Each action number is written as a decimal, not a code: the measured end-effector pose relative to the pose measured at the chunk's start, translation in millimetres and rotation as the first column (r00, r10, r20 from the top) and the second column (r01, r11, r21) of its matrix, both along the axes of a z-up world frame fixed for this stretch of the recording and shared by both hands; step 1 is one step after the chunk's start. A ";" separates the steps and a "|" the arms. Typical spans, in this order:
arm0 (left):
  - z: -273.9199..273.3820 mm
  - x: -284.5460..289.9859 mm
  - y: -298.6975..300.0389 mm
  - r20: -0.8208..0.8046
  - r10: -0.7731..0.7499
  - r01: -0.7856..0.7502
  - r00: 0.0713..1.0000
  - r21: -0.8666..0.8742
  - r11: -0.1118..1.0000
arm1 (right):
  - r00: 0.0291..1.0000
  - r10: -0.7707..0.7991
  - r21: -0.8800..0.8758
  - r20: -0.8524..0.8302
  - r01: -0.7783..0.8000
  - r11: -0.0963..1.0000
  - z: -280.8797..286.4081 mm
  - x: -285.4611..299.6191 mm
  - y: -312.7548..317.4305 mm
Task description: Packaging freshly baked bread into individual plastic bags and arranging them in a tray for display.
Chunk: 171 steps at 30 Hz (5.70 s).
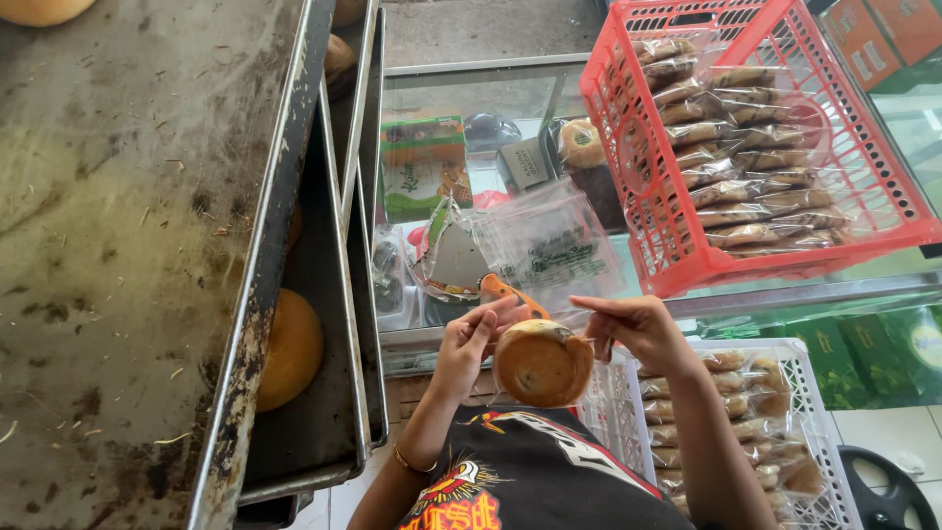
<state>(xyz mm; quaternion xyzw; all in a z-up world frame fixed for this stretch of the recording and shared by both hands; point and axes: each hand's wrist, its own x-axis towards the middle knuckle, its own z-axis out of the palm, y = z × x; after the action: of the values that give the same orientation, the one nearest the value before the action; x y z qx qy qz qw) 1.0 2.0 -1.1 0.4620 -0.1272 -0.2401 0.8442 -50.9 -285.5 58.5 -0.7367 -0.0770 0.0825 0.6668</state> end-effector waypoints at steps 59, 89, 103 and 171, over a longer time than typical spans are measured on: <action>-8.0 -0.3 22.8 0.038 0.025 -0.017 0.999 -0.196 0.981 | 0.947 0.060 0.221 -0.316 0.012 0.975 -26.6 6.3 -7.6; -21.3 -11.4 16.8 -0.087 0.381 -0.380 0.921 0.023 0.925 | 0.860 -0.216 -0.841 0.462 0.502 0.201 -49.8 114.3 23.9; -28.1 9.9 -4.9 0.074 0.337 -0.344 0.939 0.126 0.931 | 0.734 -0.291 -0.632 0.613 0.677 0.377 -73.0 98.8 19.1; 94.0 0.9 -38.0 0.813 -0.116 -0.131 0.571 0.230 0.964 | 0.884 0.457 -0.835 0.104 -0.172 0.522 144.7 4.5 -14.3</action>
<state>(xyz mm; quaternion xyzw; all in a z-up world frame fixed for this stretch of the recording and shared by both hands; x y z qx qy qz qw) 1.9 -36.0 92.9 0.6294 -0.4684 -0.0099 0.6200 -46.4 -299.8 203.2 -0.9332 -0.2684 0.1120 0.2113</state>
